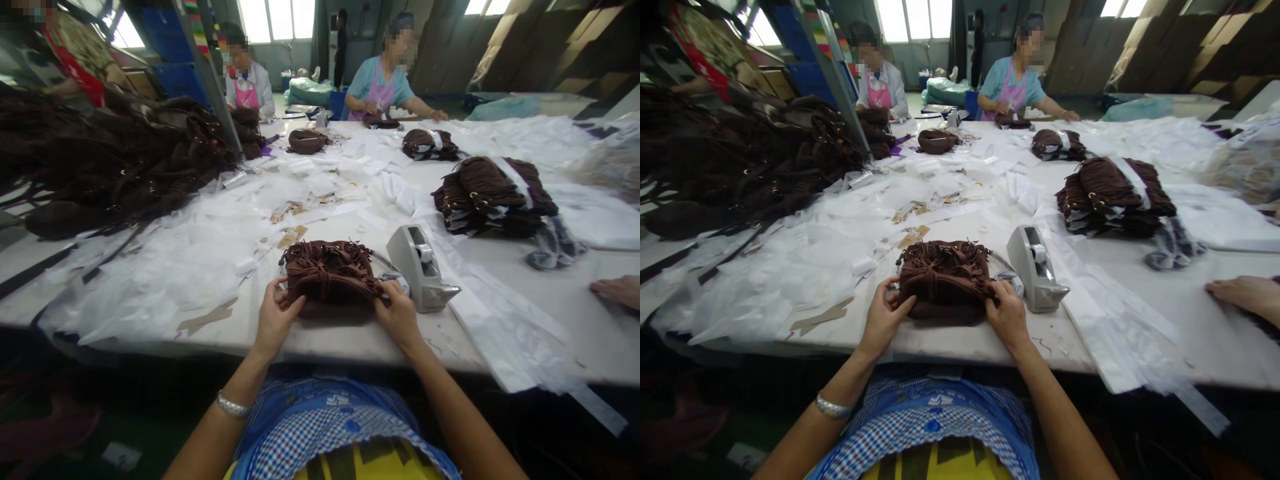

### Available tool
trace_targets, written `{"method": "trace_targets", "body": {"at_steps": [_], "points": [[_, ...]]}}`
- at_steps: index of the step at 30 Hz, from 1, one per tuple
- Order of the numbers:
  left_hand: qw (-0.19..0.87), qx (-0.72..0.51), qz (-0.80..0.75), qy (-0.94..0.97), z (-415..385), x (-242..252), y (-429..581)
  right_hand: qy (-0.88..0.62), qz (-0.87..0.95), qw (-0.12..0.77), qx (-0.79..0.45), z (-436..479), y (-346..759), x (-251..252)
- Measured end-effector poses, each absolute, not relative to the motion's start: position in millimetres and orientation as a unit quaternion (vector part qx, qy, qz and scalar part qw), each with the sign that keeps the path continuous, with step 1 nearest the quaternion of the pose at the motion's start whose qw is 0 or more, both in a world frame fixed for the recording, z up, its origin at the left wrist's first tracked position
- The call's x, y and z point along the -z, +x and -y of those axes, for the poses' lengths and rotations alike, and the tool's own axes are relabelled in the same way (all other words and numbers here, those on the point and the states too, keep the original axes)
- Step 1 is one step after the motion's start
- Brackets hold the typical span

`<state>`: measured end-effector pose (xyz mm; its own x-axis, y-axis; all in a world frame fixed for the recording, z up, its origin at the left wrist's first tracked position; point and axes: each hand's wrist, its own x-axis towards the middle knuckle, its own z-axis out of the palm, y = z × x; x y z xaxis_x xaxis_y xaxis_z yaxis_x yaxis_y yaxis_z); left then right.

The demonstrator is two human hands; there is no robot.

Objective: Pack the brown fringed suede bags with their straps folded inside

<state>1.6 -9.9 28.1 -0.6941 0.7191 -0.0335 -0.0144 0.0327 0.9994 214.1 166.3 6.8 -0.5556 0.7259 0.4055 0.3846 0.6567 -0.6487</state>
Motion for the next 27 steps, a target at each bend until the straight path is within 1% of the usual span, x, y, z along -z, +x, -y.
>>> {"method": "trace_targets", "body": {"at_steps": [2, 4, 7, 10, 13, 17, 22, 25, 27], "points": [[0.221, -0.603, -0.707, 0.295, 13, -23, 0, -0.338, 0.840, 0.340, -0.254, -166, 214, -7], [0.155, -0.531, -0.768, 0.323, 16, -20, 0, -0.345, 0.834, 0.345, -0.258, -164, 214, -8], [0.105, -0.430, -0.819, 0.365, 19, -21, -2, -0.350, 0.817, 0.361, -0.282, -160, 215, -11], [0.102, -0.407, -0.823, 0.382, 17, -23, -6, -0.369, 0.785, 0.385, -0.315, -158, 216, -12], [0.107, -0.404, -0.836, 0.357, 15, -23, -10, -0.386, 0.773, 0.395, -0.312, -160, 217, -11], [0.093, -0.382, -0.855, 0.339, 16, -21, -12, -0.384, 0.800, 0.363, -0.284, -163, 221, -7], [0.047, -0.353, -0.856, 0.376, 18, -16, -8, -0.360, 0.850, 0.322, -0.209, -160, 227, -3], [0.065, -0.365, -0.844, 0.388, 19, -15, -6, -0.352, 0.859, 0.315, -0.196, -160, 228, -2], [0.107, -0.403, -0.830, 0.370, 18, -15, -5, -0.351, 0.863, 0.308, -0.193, -161, 226, -1]]}}
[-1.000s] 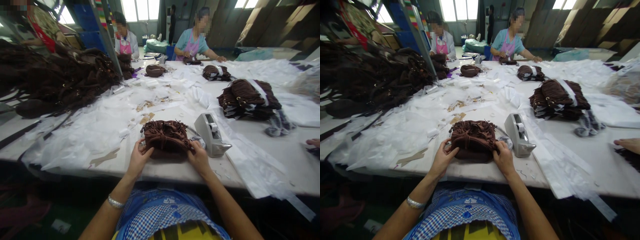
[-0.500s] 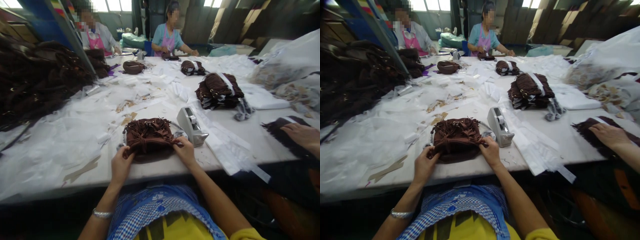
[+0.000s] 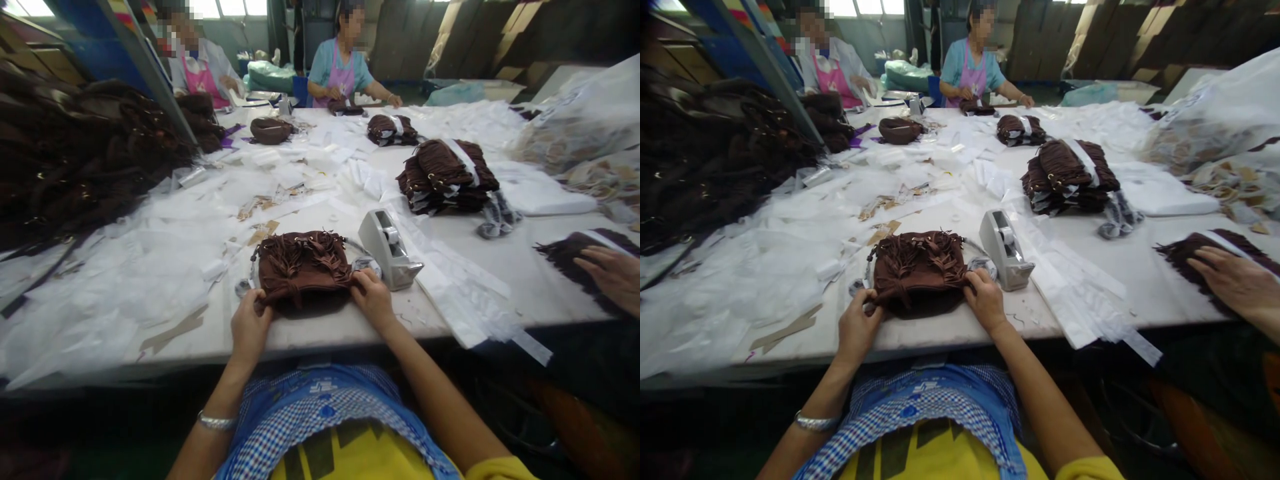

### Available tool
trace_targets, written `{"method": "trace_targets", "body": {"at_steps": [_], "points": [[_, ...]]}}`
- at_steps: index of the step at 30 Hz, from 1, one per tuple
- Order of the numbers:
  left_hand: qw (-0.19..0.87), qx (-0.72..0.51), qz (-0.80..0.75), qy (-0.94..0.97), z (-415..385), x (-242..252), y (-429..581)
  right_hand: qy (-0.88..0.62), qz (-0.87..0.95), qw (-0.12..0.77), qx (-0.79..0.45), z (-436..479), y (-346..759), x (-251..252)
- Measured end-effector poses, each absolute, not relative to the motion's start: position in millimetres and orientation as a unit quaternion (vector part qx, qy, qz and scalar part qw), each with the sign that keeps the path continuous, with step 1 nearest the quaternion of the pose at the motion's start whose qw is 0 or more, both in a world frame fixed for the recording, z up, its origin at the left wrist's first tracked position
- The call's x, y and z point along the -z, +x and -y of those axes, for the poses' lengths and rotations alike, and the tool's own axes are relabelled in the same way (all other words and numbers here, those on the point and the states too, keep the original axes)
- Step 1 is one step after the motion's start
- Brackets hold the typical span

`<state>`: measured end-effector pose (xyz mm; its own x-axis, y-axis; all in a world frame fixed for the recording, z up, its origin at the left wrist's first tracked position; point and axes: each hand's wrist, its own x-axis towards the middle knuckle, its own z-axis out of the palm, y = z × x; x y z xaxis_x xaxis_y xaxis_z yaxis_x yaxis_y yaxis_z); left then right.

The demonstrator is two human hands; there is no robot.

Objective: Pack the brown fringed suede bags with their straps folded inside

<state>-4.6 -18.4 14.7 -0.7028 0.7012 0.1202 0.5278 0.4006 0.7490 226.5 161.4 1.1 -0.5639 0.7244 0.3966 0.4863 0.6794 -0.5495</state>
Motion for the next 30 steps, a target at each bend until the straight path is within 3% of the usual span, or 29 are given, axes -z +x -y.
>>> {"method": "trace_targets", "body": {"at_steps": [5, 10, 14, 22, 26, 30], "points": [[0.251, -0.562, -0.730, 0.298, 16, -14, -5, -0.320, 0.877, 0.304, -0.190, -167, 223, -4], [0.252, -0.532, -0.757, 0.283, 23, -9, -13, -0.305, 0.877, 0.313, -0.201, -170, 224, -5], [0.184, -0.435, -0.819, 0.327, 27, -8, -20, -0.314, 0.879, 0.308, -0.185, -172, 226, 0], [-0.053, -0.163, -0.866, 0.470, 30, -30, -4, -0.290, 0.893, 0.311, -0.144, -168, 226, 4], [-0.167, -0.175, -0.782, 0.574, 19, -54, 1, -0.291, 0.894, 0.311, -0.141, -168, 223, 5], [-0.159, -0.211, -0.612, 0.745, -2, -57, 1, -0.282, 0.892, 0.309, -0.170, -172, 224, 4]]}}
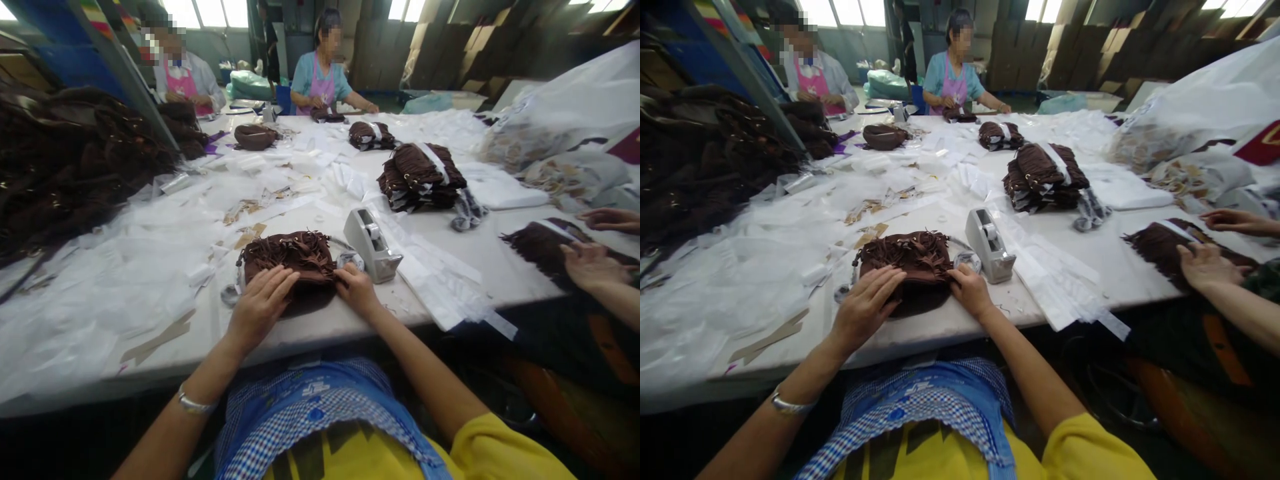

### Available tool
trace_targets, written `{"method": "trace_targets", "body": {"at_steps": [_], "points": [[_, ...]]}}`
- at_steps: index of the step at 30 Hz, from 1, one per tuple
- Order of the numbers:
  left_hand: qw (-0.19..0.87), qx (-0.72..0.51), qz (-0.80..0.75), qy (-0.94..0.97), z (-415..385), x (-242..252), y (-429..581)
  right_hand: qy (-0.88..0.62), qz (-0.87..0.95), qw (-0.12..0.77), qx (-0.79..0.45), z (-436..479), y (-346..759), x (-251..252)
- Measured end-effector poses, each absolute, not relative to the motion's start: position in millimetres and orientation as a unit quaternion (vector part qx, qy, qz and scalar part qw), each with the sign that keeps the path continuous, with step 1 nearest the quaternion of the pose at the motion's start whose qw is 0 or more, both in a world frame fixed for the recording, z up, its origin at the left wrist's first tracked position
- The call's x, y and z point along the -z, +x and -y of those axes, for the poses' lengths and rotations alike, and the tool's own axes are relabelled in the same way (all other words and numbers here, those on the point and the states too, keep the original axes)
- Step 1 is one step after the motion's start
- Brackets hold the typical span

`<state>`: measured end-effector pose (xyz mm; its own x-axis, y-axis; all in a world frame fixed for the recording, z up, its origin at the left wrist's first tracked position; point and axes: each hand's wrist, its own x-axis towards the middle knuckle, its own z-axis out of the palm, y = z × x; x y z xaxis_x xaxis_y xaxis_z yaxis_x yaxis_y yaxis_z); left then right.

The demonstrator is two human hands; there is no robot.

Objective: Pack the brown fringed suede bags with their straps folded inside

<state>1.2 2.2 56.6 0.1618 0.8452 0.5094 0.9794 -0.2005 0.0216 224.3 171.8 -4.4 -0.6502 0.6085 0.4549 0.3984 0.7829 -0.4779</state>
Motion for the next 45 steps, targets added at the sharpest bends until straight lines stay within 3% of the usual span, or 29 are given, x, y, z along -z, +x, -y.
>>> {"method": "trace_targets", "body": {"at_steps": [6, 9, 11, 15, 20, 25, 28, 34, 41, 45], "points": [[0.085, 0.197, 0.606, -0.766, 6, -24, 15, -0.307, 0.835, 0.349, -0.294, -177, 253, -15], [0.052, 0.199, 0.634, -0.745, 17, -16, 29, -0.385, 0.782, 0.432, -0.234, -164, 258, -34], [0.051, 0.202, 0.648, -0.733, 20, -13, 37, -0.349, 0.798, 0.456, -0.182, -149, 249, -43], [0.057, 0.203, 0.659, -0.722, 28, -11, 38, -0.125, 0.930, 0.313, -0.147, -123, 217, -36], [0.055, 0.232, 0.700, -0.673, 48, -46, 30, -0.110, 0.967, 0.201, -0.114, -121, 203, -7], [0.079, 0.316, 0.685, -0.651, 16, -80, 42, -0.111, 0.967, 0.195, -0.122, -124, 204, -4], [0.061, 0.262, 0.650, -0.711, -18, -57, 45, -0.104, 0.966, 0.201, -0.122, -129, 205, -9], [0.127, 0.142, 0.725, -0.662, -25, -5, 28, -0.210, 0.942, 0.246, -0.086, -146, 223, -25], [0.192, 0.134, 0.715, -0.659, -19, 1, 28, -0.224, 0.929, 0.281, -0.085, -198, 184, -103], [0.242, 0.192, 0.690, -0.655, -24, 14, 19, -0.115, 0.957, 0.208, -0.169, -261, 98, -126]]}}
